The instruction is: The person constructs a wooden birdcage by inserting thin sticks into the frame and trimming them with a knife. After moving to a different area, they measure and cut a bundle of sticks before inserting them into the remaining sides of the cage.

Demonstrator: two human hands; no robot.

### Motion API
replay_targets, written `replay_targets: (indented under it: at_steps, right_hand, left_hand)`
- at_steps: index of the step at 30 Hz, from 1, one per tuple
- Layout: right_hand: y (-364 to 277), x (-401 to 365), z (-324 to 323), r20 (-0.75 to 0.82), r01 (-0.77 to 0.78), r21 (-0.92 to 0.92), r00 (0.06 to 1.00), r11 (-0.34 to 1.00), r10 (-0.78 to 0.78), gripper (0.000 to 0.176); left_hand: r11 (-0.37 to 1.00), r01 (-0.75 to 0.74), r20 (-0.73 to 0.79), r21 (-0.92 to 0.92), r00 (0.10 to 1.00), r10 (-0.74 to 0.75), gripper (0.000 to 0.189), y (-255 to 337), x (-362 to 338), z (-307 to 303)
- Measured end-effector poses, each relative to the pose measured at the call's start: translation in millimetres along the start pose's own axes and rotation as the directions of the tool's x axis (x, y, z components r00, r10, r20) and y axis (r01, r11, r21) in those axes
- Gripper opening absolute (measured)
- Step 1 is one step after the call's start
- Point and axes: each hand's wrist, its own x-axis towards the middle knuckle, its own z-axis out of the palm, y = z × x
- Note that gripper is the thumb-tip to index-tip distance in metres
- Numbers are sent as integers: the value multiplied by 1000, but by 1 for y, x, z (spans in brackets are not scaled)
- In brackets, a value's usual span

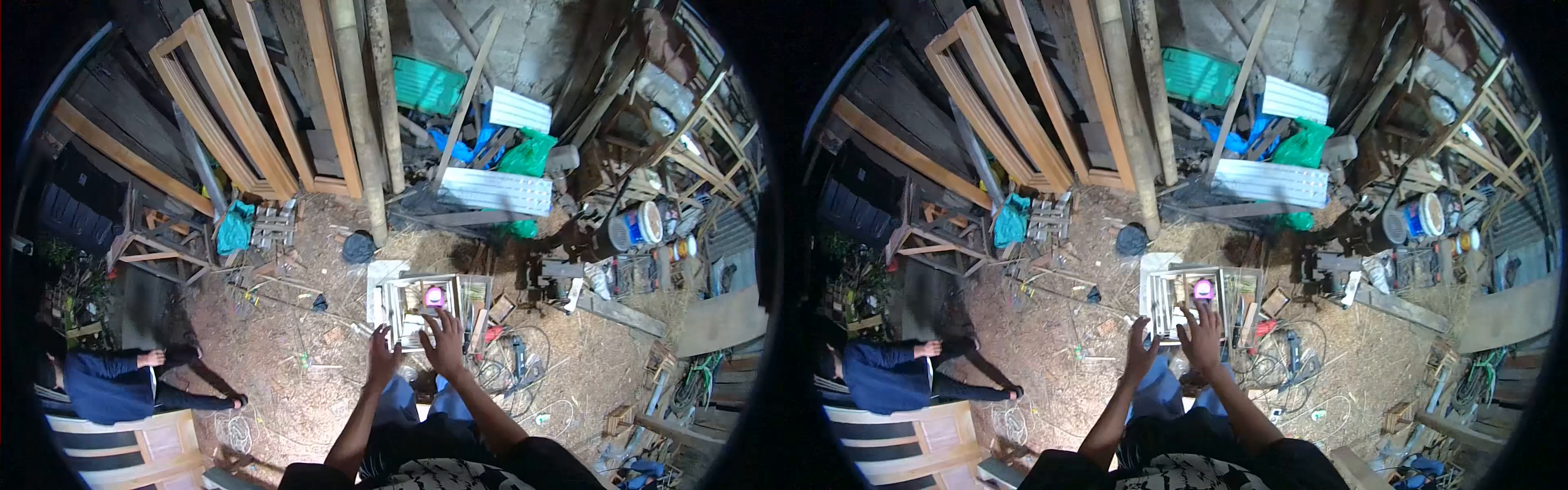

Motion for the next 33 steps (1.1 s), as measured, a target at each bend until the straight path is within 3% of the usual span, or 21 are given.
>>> replay_targets:
  at_steps: [7,9,10,11,14,17,21,23,25,29,31,33]
  right_hand:
    - [57,7,20,27,-32,-35,999,999,33,46]
    - [76,13,25,53,25,-105,998,994,-20,47]
    - [78,19,24,97,11,-132,995,991,2,51]
    - [85,21,32,95,9,-135,995,991,4,51]
    - [105,31,52,120,66,65,990,996,-73,57]
    - [109,40,70,74,94,207,991,974,-111,50]
    - [106,46,91,49,211,-6,976,978,-210,44]
    - [117,40,107,-140,222,185,970,957,-198,35]
    - [126,38,115,-218,234,239,959,943,-182,30]
    - [134,25,122,-264,299,220,935,929,-238,21]
    - [130,18,123,-312,337,144,908,930,-281,20]
    - [129,9,122,-315,350,63,896,935,-314,20]
  left_hand:
    - [991,-23,112,131,994,8,72,-34,7,36]
    - [987,-40,106,153,994,24,73,-54,21,51]
    - [968,-148,131,204,984,123,74,-65,33,54]
    - [968,-151,133,201,983,125,74,-77,39,59]
    - [889,-206,91,409,978,185,73,-82,59,67]
    - [891,-223,53,395,974,221,74,-97,86,56]
    - [857,-232,122,461,973,198,73,-92,97,40]
    - [916,-245,128,318,968,215,71,-101,97,38]
    - [931,-295,52,-216,948,313,77,-137,96,44]
    - [826,-392,109,-406,876,469,86,-173,96,32]
    - [730,-457,7,-509,846,534,89,-180,94,38]
    - [712,-561,-63,-423,802,595,88,-184,90,51]
